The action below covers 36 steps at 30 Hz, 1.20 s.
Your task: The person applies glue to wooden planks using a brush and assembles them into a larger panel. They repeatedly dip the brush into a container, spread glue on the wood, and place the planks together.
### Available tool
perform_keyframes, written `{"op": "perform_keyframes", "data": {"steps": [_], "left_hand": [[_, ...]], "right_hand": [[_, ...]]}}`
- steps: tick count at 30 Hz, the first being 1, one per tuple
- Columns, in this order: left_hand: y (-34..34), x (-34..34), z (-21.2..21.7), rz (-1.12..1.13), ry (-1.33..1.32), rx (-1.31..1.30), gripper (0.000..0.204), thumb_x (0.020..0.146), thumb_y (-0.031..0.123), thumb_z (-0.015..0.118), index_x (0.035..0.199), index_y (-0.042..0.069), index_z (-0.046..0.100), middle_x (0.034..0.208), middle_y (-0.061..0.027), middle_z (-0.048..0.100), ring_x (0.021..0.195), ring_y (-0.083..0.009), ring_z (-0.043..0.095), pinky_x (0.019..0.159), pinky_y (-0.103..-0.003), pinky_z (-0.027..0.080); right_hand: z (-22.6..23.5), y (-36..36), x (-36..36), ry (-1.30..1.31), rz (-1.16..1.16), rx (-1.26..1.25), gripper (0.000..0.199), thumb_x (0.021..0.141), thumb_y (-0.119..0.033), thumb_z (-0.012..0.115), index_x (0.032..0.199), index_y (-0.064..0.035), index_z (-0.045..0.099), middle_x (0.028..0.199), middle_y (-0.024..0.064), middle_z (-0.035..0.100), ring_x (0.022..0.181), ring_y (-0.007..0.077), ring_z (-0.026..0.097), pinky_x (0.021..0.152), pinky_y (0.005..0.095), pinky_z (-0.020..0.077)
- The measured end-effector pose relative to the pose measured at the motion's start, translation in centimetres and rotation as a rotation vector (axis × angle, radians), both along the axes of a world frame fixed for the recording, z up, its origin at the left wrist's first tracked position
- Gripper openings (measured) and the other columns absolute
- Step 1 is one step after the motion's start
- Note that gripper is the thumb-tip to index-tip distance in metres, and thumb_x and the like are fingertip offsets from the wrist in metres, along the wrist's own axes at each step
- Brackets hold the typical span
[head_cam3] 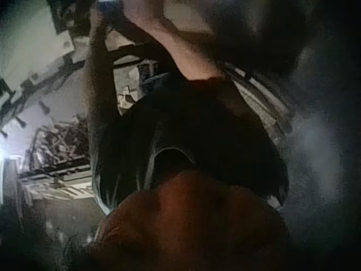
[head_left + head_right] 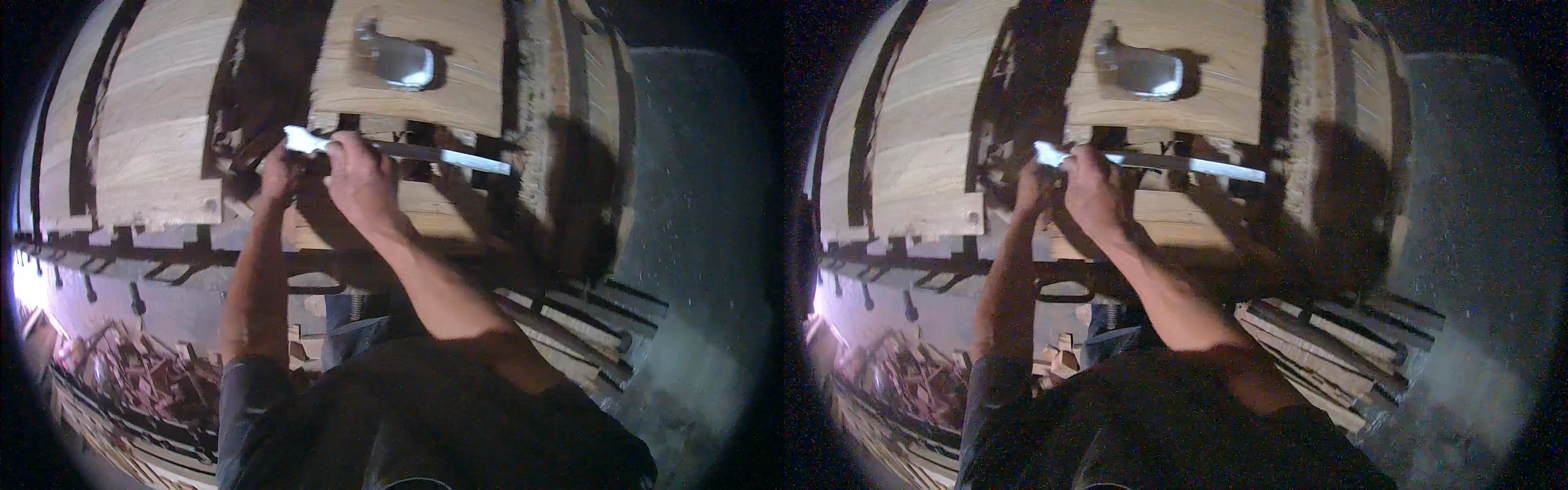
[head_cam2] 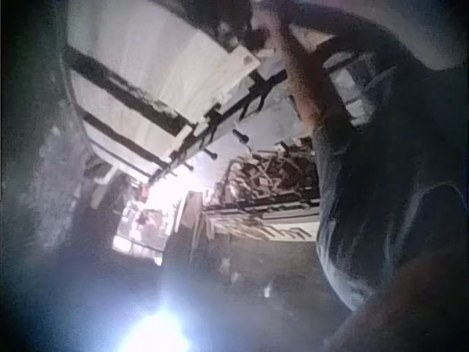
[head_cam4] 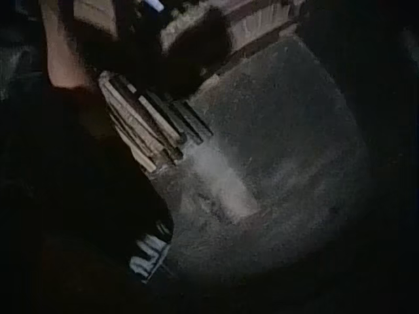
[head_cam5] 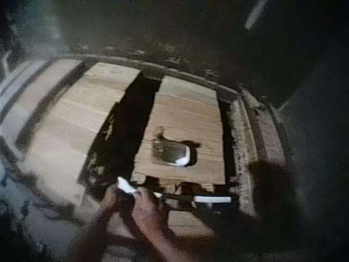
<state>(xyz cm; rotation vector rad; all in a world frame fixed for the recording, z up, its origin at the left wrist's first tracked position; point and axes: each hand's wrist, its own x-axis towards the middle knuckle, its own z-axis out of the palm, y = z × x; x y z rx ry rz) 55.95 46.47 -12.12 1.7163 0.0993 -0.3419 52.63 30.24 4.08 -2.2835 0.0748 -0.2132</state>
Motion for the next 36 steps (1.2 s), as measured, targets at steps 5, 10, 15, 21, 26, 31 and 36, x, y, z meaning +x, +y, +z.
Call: {"op": "perform_keyframes", "data": {"steps": [5,10,15,21,26,31,36], "left_hand": [[-1.0,-0.3,1.2,0.026,-0.032,-0.081,0.033,0.089,0.003,0.065,0.121,0.007,0.061,0.096,0.0006,0.066,0.084,-0.0087,0.056,0.075,-0.026,0.048],[-0.4,0.1,-0.8,0.04,0.056,-0.248,0.033,0.089,0.003,0.065,0.121,0.006,0.061,0.102,-0.0013,0.066,0.089,-0.0097,0.057,0.08,-0.026,0.047],[-0.1,-0.3,-0.5,-0.017,-0.018,-0.167,0.035,0.088,0.006,0.068,0.122,0.005,0.06,0.109,-0.0044,0.065,0.101,-0.015,0.059,0.09,-0.03,0.047],[0.7,0.2,-2.2,0.021,0.026,-0.273,0.034,0.089,0.005,0.067,0.121,0.001,0.057,0.113,-0.0068,0.063,0.108,-0.0161,0.057,0.095,-0.032,0.045],[-0.1,0.1,-0.7,-0.05,-0.041,-0.163,0.031,0.089,0.002,0.064,0.12,0.001,0.058,0.11,-0.006,0.064,0.104,-0.0161,0.059,0.093,-0.031,0.046],[0.5,-0.1,-2.0,0.034,0.021,-0.293,0.032,0.088,0.003,0.066,0.12,0.003,0.06,0.108,-0.0044,0.065,0.102,-0.0146,0.058,0.092,-0.03,0.046],[-1.4,-0.8,2.0,0.018,-0.05,-0.112,0.029,0.088,0.002,0.066,0.117,0.007,0.063,0.106,-0.0004,0.066,0.098,-0.011,0.058,0.087,-0.028,0.047]], "right_hand": [[0.8,-8.1,-2.6,0.273,-0.262,-0.126,0.012,0.091,-0.015,0.061,0.1,-0.0104,0.067,0.076,0.0124,0.067,0.065,0.0288,0.064,0.061,0.0378,0.0501],[-1.0,-26.0,-8.2,0.24,-0.591,-0.172,0.022,0.098,-0.015,0.052,0.111,-0.0017,0.064,0.102,0.0166,0.068,0.093,0.0253,0.063,0.085,0.0354,0.0485],[2.6,-26.6,-9.2,0.071,-0.512,-0.532,0.02,0.098,-0.016,0.048,0.104,-0.0028,0.061,0.091,0.02,0.064,0.09,0.0362,0.062,0.078,0.0426,0.0486],[-0.1,-9.3,-5.5,-0.01,-0.122,-0.236,0.013,0.083,-0.012,0.067,0.092,-0.0074,0.058,0.068,0.0129,0.059,0.063,0.0338,0.061,0.051,0.0449,0.0448],[-0.5,-11.7,-4.4,0.067,-0.382,0.082,0.011,0.092,-0.012,0.058,0.101,-0.0067,0.064,0.08,0.014,0.065,0.073,0.0253,0.064,0.066,0.0397,0.0492],[0.8,-28.8,-8.3,0.222,-0.782,-0.137,0.022,0.098,-0.021,0.052,0.098,-0.0025,0.063,0.087,0.0139,0.063,0.086,0.023,0.061,0.08,0.038,0.0482],[1.2,-24.2,-8.0,-0.011,-0.544,-0.267,0.019,0.097,-0.019,0.054,0.104,-0.0042,0.062,0.092,0.0167,0.064,0.088,0.0284,0.063,0.078,0.0401,0.049]]}}
